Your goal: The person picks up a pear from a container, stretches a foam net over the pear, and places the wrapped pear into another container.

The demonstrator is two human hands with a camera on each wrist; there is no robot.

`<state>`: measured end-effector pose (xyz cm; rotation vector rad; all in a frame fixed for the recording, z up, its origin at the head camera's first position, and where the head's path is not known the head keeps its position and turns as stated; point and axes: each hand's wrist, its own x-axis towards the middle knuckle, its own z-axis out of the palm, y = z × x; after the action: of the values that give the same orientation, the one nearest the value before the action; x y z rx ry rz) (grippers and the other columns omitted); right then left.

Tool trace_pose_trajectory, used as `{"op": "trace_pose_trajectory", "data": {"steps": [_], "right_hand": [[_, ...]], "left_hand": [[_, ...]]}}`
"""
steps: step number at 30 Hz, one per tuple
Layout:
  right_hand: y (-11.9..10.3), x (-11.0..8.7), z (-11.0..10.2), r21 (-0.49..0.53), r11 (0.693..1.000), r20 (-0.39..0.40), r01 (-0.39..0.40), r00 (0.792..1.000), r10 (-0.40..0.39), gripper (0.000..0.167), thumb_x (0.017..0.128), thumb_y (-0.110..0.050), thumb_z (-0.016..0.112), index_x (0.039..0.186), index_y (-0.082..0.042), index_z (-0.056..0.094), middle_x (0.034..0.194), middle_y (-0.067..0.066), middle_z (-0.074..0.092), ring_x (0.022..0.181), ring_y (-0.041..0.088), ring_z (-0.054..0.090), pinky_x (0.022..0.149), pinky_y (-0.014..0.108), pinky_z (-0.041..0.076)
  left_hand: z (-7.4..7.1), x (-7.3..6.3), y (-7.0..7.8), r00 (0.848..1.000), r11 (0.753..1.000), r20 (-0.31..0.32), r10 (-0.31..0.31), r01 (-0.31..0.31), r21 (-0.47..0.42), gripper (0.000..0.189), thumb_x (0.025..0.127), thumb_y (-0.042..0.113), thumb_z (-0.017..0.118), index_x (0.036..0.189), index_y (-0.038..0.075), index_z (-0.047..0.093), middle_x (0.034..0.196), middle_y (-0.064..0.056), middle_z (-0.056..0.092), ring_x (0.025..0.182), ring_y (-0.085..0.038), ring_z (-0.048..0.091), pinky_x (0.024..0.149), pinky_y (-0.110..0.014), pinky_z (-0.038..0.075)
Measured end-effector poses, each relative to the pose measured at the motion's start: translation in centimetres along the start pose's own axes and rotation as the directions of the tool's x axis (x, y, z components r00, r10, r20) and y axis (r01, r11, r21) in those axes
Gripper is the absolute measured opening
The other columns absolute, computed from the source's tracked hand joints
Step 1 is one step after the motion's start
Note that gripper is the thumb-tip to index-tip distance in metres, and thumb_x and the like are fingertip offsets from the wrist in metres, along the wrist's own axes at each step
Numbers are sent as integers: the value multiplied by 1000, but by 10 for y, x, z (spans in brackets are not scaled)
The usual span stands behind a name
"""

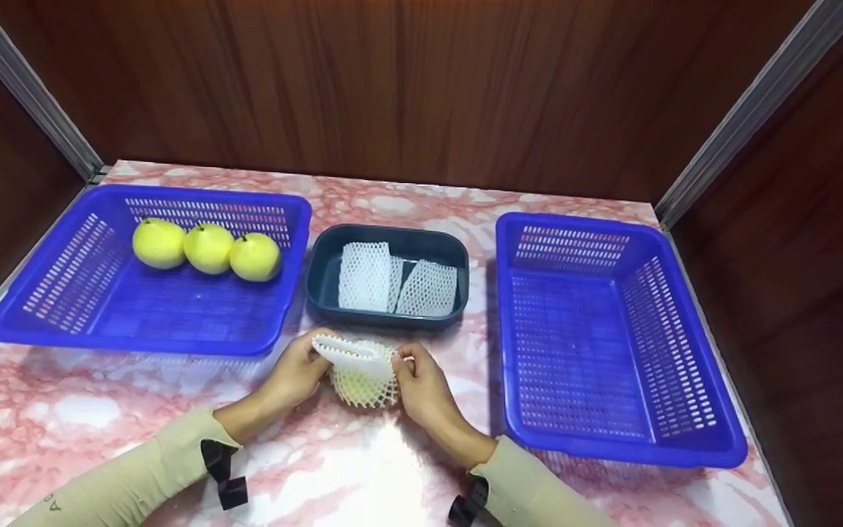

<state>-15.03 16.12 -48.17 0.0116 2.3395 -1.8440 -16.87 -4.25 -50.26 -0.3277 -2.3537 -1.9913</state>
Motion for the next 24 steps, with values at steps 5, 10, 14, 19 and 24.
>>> {"op": "trace_pose_trajectory", "data": {"steps": [5,10,14,19,24], "right_hand": [[5,3,0,8,1000,8,15,1000,-15,23,101,4,42,118,7,58,102,12,67,87,14,58,80,25,49],[9,4,0,-3,1000,28,28,999,-28,36,100,6,38,133,10,52,118,16,66,94,14,57,86,25,48],[8,5,0,16,1000,28,2,1000,-2,36,100,6,37,132,9,51,101,11,66,81,14,56,75,24,49],[6,4,0,60,996,40,-67,997,64,25,105,1,39,126,6,51,87,9,60,66,16,55,58,26,49],[4,2,1,-36,999,-4,-33,999,32,25,105,-3,43,126,4,54,111,15,64,86,17,55,78,30,49]], "left_hand": [[1,2,-1,1000,999,-9,6,-6,45,10,94,-10,54,94,-6,64,78,-1,55,69,-8,49,61,-19,44],[2,3,-1,1000,998,-9,13,-12,65,11,93,-13,54,95,-8,64,78,-3,56,68,-9,49,62,-19,44],[1,3,-1,1000,999,10,-12,12,34,10,95,-10,54,97,-8,64,80,-4,58,70,-10,50,62,-19,46],[-1,1,2,999,1000,29,-29,29,2,9,98,-6,55,99,-7,64,81,-3,59,69,-11,51,60,-20,48],[-3,0,4,999,999,33,-8,7,34,8,97,-7,56,97,-6,64,85,-5,61,77,-11,54,70,-21,48]]}}
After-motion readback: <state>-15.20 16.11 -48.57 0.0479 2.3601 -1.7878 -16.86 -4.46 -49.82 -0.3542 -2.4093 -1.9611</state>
